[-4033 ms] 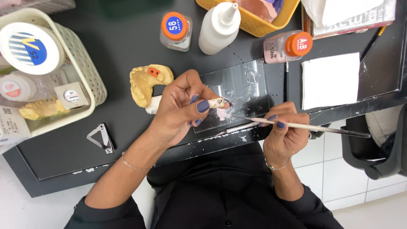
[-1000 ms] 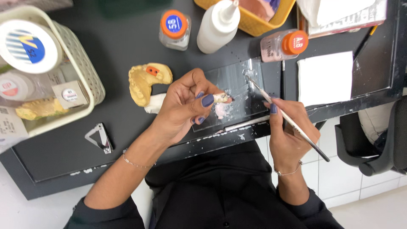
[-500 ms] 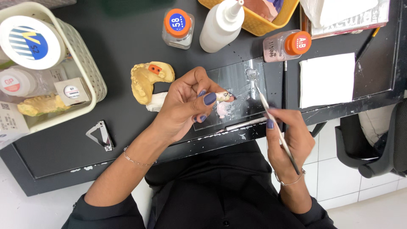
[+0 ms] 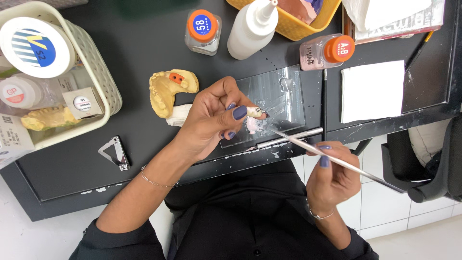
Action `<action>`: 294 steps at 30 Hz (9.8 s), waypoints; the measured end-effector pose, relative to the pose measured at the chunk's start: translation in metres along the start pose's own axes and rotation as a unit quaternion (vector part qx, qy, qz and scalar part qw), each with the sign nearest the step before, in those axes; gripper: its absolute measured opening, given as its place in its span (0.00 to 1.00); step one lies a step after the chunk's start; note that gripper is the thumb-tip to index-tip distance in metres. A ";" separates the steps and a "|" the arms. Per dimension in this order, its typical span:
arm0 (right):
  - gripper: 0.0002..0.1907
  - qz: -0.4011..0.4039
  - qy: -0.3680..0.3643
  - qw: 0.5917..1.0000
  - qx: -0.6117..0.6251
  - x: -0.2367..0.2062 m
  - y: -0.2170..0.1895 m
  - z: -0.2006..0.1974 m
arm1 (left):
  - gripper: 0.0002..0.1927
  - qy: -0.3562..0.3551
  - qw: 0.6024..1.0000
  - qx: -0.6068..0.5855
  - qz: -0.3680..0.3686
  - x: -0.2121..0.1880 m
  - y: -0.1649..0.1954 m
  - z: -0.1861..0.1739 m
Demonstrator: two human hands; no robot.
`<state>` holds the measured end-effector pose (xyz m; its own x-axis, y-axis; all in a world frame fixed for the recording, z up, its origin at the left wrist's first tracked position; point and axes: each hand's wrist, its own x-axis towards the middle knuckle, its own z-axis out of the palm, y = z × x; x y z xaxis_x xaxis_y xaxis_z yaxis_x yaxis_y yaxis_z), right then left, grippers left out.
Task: The person holds a small denture tooth restoration in one hand and uses a fine brush to apply pink ceramic paste onto it over a glass slab, repeatedly picking up material and building up the surface. A plaster dental model sits on the bench beside the work area.
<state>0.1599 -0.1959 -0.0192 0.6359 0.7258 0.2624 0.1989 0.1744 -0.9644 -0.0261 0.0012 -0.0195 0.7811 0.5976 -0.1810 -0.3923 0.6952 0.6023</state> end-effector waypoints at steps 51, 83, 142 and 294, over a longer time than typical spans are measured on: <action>0.08 -0.081 0.034 0.958 -0.273 0.025 0.009 -0.059 | 0.19 0.006 1.000 0.022 0.011 0.004 -0.002 -0.003; 0.14 -0.089 0.010 0.995 -0.043 0.015 0.040 0.027 | 0.19 0.004 0.999 0.028 0.020 0.006 0.000 0.002; 0.12 0.079 0.041 0.972 0.218 0.024 -0.042 0.012 | 0.19 -0.041 0.998 0.052 0.012 -0.003 -0.002 0.014; 0.07 -0.129 -0.077 0.983 -0.108 0.001 -0.048 -0.010 | 0.22 -0.036 0.969 0.204 0.138 -0.016 -0.015 0.020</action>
<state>0.1588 -0.2105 0.0277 0.4270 0.7707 0.4729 0.5029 0.2323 -0.8326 -0.0231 -0.0272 -0.0099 0.7116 0.6985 0.0761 -0.3776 0.2888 0.8798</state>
